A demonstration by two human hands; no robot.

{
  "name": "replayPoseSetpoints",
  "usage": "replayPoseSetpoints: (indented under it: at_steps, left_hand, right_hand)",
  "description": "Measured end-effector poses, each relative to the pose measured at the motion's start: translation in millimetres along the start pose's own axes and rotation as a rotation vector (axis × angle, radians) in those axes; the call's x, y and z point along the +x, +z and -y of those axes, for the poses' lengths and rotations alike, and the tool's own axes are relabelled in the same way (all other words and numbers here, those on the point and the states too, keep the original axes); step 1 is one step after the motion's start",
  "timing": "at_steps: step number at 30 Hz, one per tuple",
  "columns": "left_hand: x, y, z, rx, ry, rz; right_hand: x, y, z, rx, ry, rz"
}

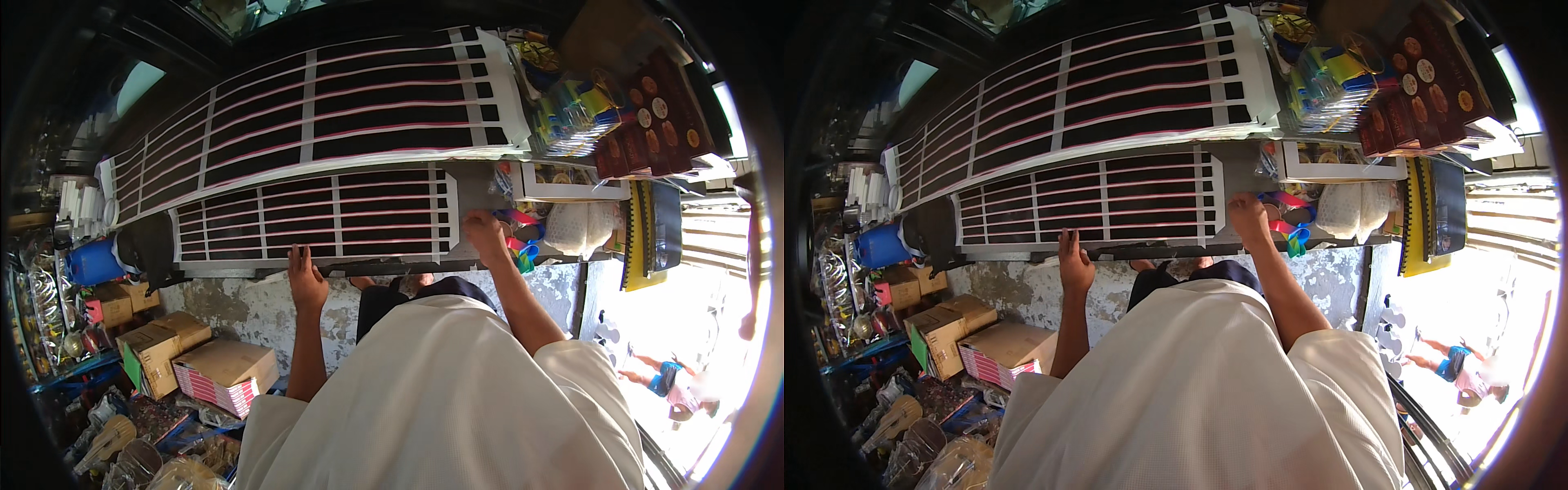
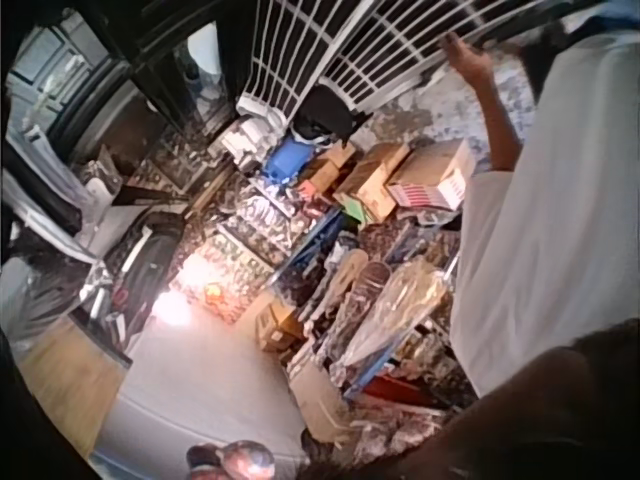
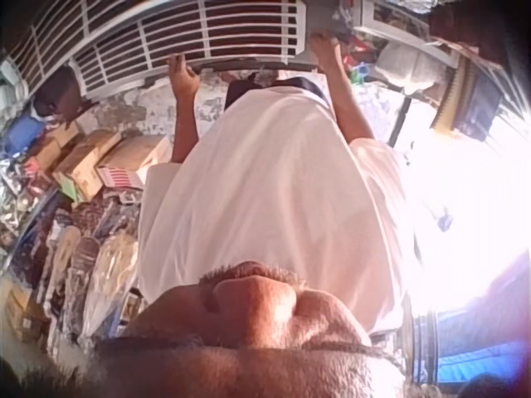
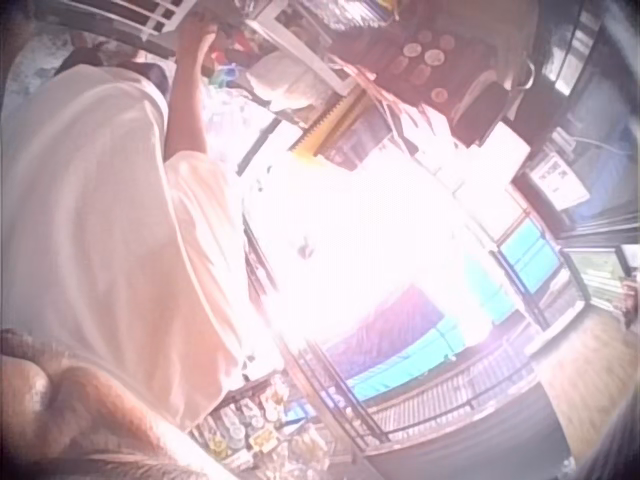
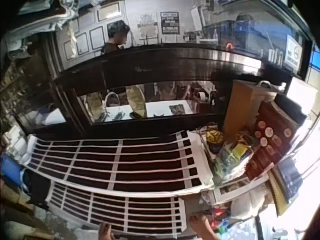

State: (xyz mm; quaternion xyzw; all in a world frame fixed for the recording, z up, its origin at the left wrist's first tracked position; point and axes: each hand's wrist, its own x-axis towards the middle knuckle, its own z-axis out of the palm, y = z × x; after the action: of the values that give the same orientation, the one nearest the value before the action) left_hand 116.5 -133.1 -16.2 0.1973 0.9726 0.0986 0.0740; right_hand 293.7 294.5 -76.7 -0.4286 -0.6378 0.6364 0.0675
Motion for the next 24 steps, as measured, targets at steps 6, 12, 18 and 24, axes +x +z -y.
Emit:
replayPoseSetpoints:
  at_steps: [6,12,18,24]
  left_hand:
    - [1.5,9.2,9.9,0.008,0.04,0.113]
    - [9.6,7.3,13.3,-0.047,-0.011,0.183]
    - [10.4,0.2,11.8,-0.087,-0.017,0.2]
    - [13.2,-1.2,12.7,-0.09,-0.023,0.233]
  right_hand:
    - [-15.4,5.8,16.9,0.18,0.152,0.024]
    - [-7.0,8.6,7.6,0.045,0.164,0.003]
    - [-8.9,4.9,-0.8,0.046,0.007,0.055]
    - [-30.1,5.1,37.0,0.309,0.273,0.046]
